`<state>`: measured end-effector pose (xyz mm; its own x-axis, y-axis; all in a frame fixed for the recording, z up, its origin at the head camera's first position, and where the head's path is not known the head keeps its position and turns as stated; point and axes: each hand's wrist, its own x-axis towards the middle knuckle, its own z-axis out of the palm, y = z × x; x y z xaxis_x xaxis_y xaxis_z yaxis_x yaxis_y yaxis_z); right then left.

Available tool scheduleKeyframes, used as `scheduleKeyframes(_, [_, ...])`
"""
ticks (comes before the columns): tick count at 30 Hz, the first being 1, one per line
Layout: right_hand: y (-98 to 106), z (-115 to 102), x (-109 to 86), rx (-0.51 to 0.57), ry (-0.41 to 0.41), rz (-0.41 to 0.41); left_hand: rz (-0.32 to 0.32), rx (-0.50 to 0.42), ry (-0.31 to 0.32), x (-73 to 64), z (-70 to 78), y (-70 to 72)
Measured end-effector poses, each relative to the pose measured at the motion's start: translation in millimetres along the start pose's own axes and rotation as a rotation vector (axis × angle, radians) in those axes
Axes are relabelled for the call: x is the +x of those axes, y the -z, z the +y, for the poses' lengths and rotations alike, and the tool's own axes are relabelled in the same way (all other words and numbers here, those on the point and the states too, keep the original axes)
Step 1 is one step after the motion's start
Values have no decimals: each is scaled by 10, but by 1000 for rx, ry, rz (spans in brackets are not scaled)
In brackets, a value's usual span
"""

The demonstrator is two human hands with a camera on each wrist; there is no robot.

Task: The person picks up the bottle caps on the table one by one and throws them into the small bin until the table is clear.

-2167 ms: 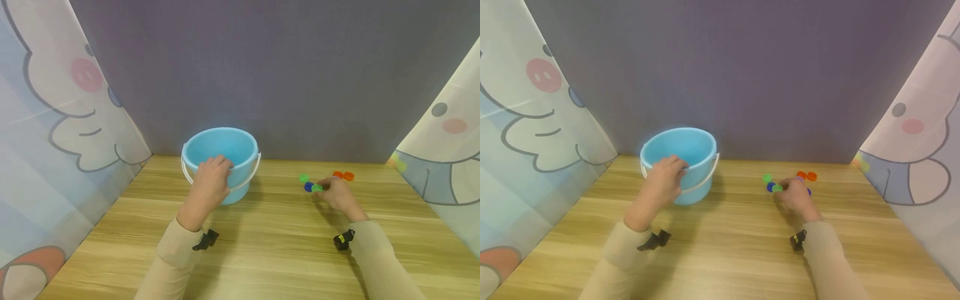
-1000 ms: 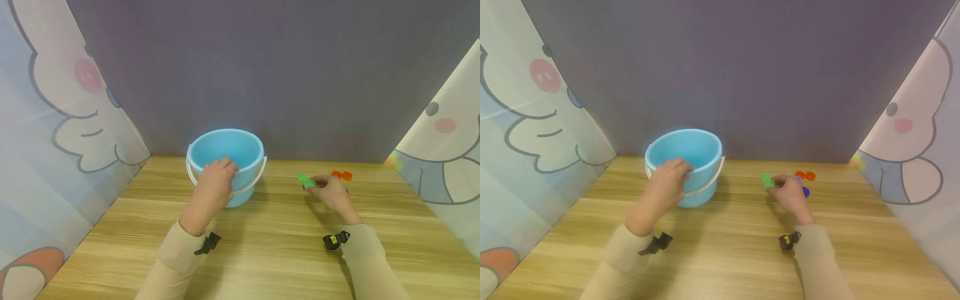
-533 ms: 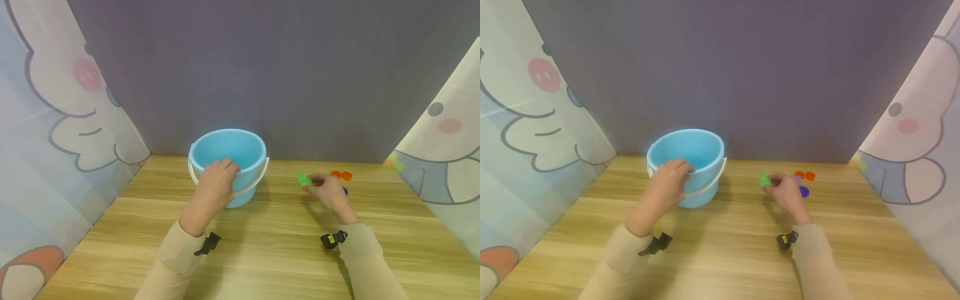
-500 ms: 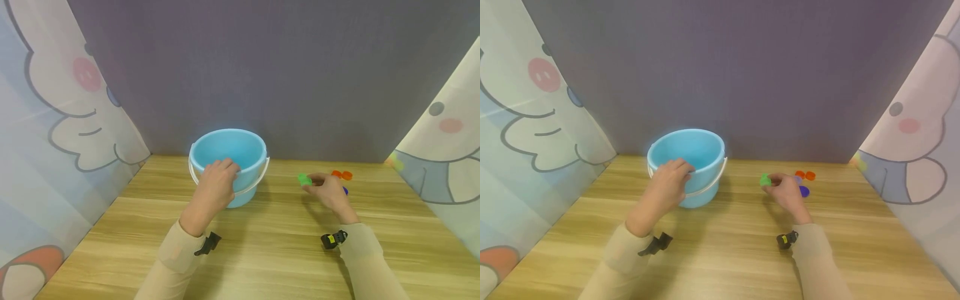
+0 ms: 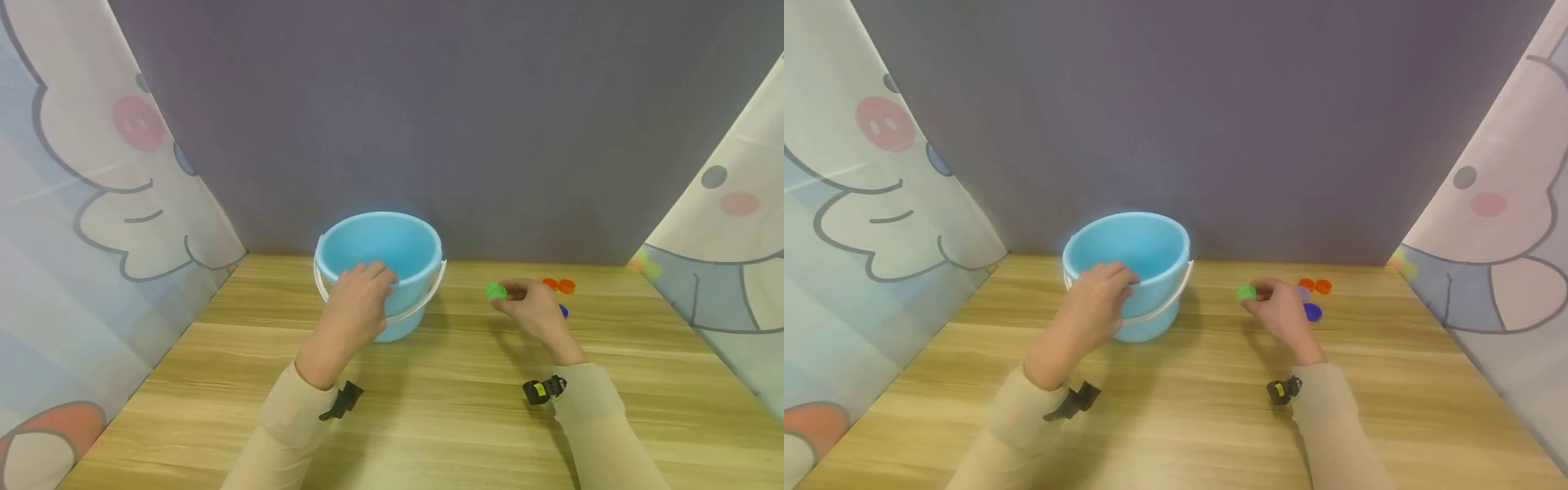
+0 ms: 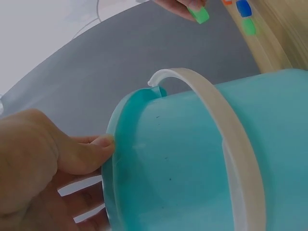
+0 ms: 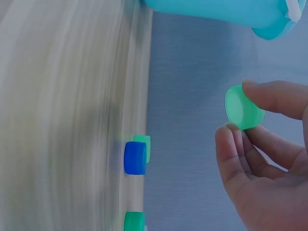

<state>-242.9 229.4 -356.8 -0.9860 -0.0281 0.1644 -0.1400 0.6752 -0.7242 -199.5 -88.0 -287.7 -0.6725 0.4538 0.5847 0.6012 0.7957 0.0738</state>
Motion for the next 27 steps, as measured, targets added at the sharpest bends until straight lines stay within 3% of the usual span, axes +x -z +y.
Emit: scheduleKeyframes(27, [140,-272,-70,22,43,32,16,-10,-75,-6,19,-1])
